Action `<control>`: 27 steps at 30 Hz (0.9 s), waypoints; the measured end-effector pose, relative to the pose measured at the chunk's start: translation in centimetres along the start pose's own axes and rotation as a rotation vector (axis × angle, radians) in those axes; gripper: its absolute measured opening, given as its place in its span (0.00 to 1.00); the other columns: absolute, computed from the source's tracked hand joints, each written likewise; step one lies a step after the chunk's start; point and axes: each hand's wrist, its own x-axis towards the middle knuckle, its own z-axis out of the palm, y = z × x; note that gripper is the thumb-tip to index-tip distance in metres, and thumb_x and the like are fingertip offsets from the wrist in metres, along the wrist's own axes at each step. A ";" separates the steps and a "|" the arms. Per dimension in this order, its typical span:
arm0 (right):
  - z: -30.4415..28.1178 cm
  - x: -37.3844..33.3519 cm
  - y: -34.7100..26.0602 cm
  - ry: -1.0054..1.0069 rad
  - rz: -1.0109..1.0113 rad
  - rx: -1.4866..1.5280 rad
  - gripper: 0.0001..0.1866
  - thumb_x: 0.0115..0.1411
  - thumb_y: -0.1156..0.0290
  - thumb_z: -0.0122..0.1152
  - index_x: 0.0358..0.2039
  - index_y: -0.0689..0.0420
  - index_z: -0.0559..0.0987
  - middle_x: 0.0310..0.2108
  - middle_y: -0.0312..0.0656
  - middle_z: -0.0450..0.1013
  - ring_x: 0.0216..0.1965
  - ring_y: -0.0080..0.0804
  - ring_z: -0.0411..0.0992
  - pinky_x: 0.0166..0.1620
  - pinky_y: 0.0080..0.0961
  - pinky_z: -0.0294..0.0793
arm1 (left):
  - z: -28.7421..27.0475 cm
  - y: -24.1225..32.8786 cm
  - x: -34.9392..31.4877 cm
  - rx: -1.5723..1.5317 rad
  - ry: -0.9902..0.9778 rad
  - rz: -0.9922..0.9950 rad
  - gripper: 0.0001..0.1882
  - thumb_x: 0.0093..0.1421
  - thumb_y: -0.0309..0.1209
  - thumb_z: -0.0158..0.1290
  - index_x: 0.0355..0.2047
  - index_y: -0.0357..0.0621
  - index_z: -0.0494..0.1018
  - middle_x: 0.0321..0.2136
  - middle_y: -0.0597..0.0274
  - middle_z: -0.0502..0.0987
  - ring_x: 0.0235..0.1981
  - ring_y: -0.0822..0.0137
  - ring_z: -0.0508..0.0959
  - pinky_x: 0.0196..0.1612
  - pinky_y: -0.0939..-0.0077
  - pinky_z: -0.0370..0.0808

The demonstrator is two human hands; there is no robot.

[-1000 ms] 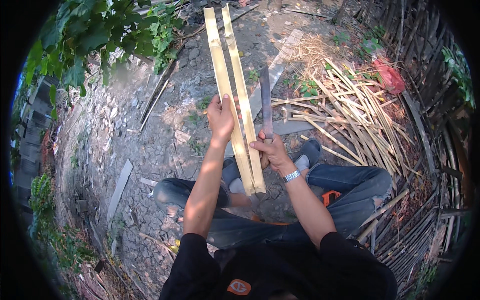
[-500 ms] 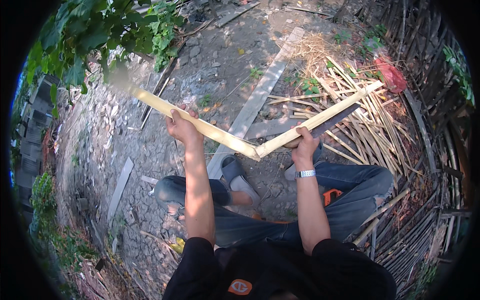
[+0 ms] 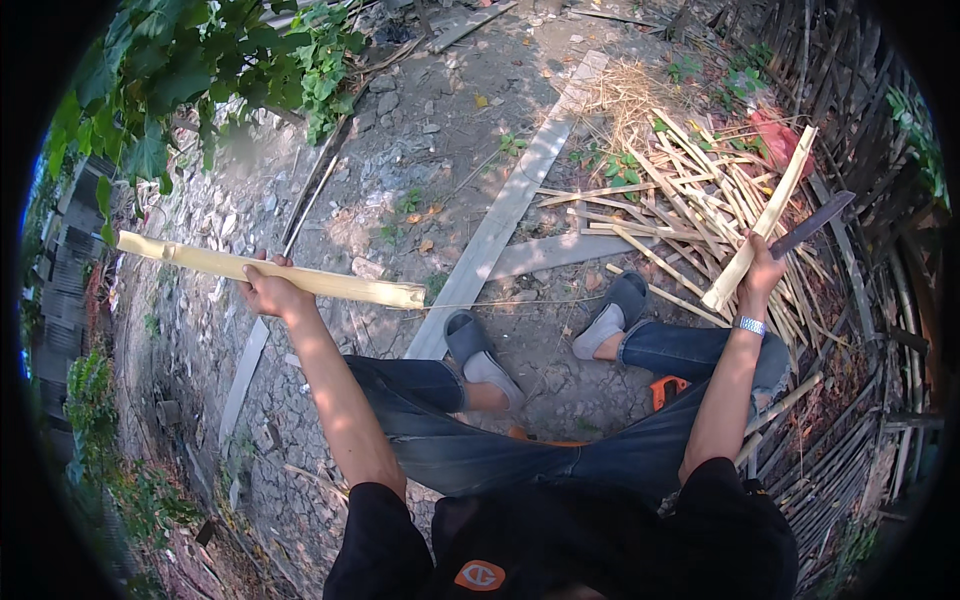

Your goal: The person sits on the ground and uses a machete to split a bamboo pole into thin strips. They repeatedly position the bamboo, strike it with a wooden mallet to drive the blade through, and separate the resulting strips.

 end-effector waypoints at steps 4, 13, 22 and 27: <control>-2.5 6.7 0.0 0.022 -0.027 -0.401 0.12 0.55 0.73 0.73 0.23 0.57 0.75 0.23 0.33 0.74 0.23 0.22 0.70 0.28 0.21 0.65 | 1.5 0.2 -2.0 -0.043 -0.081 0.001 0.13 0.76 0.40 0.39 0.49 0.42 0.61 0.36 0.48 0.76 0.19 0.64 0.74 0.20 0.71 0.72; -8.7 10.4 -3.5 0.036 -0.079 -1.038 0.22 0.56 0.51 0.75 0.25 0.57 0.77 0.17 0.38 0.75 0.19 0.22 0.73 0.26 0.25 0.69 | 4.4 -4.8 -7.0 0.158 -0.467 0.176 0.19 0.78 0.45 0.33 0.52 0.42 0.60 0.38 0.49 0.78 0.26 0.68 0.77 0.30 0.74 0.78; 3.4 -12.2 -2.8 -0.493 0.367 -0.626 0.14 0.60 0.63 0.72 0.25 0.58 0.80 0.15 0.30 0.70 0.16 0.16 0.66 0.21 0.19 0.62 | 9.0 -9.9 -17.7 0.206 -0.857 0.058 0.11 0.75 0.32 0.46 0.49 0.36 0.68 0.39 0.56 0.80 0.34 0.70 0.81 0.39 0.74 0.79; 6.1 -19.6 -1.1 -0.690 0.386 -0.623 0.16 0.57 0.61 0.74 0.24 0.59 0.79 0.17 0.34 0.73 0.20 0.18 0.69 0.25 0.22 0.67 | 10.3 -12.5 -19.4 0.246 -0.909 0.043 0.11 0.74 0.32 0.47 0.49 0.36 0.69 0.35 0.58 0.80 0.33 0.69 0.81 0.41 0.73 0.79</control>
